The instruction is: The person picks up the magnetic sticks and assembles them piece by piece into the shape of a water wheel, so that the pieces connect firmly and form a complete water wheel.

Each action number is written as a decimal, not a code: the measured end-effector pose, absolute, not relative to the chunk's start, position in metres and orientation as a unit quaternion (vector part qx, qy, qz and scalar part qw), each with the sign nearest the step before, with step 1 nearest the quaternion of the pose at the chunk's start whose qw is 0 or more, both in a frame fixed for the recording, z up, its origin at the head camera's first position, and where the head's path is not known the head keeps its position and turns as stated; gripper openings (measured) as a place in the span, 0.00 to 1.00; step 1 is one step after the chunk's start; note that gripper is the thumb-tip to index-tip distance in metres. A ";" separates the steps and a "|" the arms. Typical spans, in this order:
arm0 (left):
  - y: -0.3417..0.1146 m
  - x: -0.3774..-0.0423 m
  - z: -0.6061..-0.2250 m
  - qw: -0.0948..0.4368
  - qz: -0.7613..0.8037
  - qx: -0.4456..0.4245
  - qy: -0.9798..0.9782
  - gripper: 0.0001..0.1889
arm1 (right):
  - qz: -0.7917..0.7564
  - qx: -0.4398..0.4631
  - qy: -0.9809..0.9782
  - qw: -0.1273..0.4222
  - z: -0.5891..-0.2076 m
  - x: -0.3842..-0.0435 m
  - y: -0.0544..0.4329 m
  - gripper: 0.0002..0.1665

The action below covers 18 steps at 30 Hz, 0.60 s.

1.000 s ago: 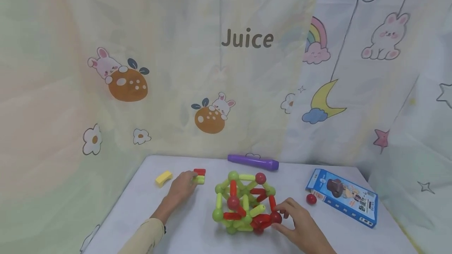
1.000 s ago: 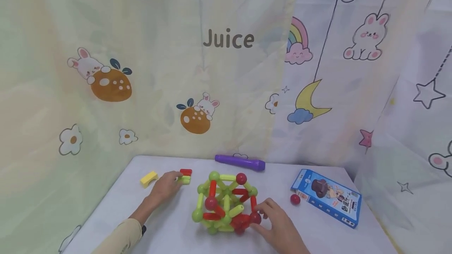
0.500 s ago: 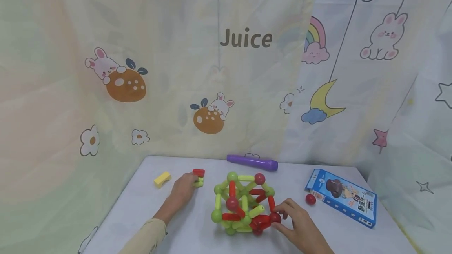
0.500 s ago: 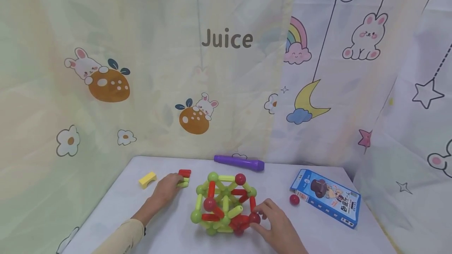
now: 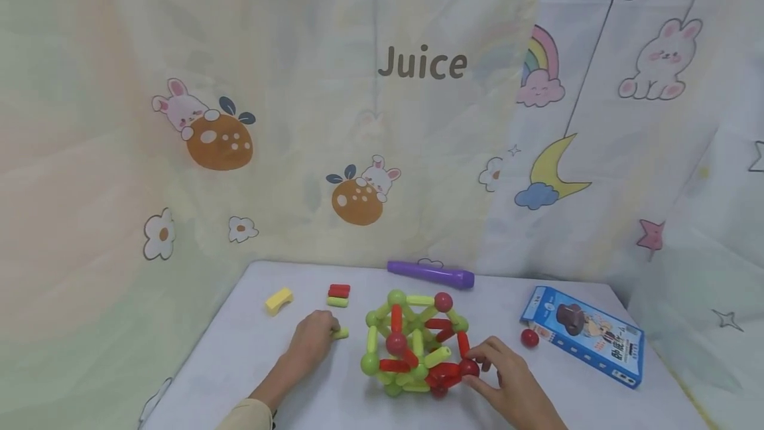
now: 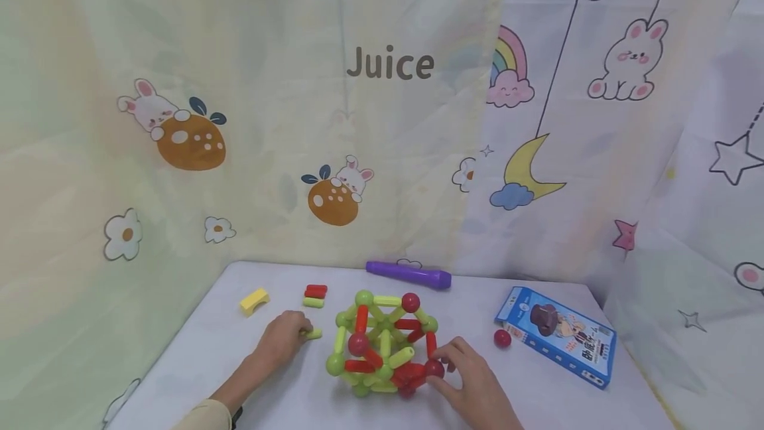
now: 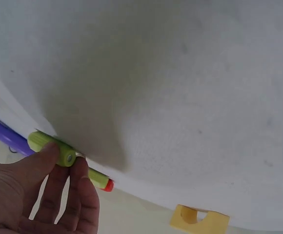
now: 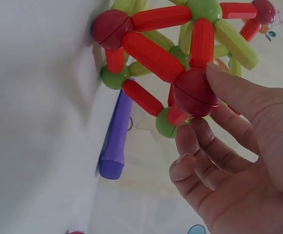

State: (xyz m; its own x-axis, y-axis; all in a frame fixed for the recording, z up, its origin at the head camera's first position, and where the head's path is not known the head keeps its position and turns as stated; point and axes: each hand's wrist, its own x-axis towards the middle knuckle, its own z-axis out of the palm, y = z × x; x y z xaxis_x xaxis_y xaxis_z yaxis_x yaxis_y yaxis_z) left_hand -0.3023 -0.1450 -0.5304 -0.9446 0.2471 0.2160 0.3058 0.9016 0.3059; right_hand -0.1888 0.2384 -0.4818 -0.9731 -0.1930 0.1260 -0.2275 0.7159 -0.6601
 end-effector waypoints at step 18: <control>-0.140 -0.267 -0.525 0.029 -0.186 -0.146 -0.971 0.08 | 0.363 0.101 -0.926 0.022 -0.484 -0.188 0.238 0.21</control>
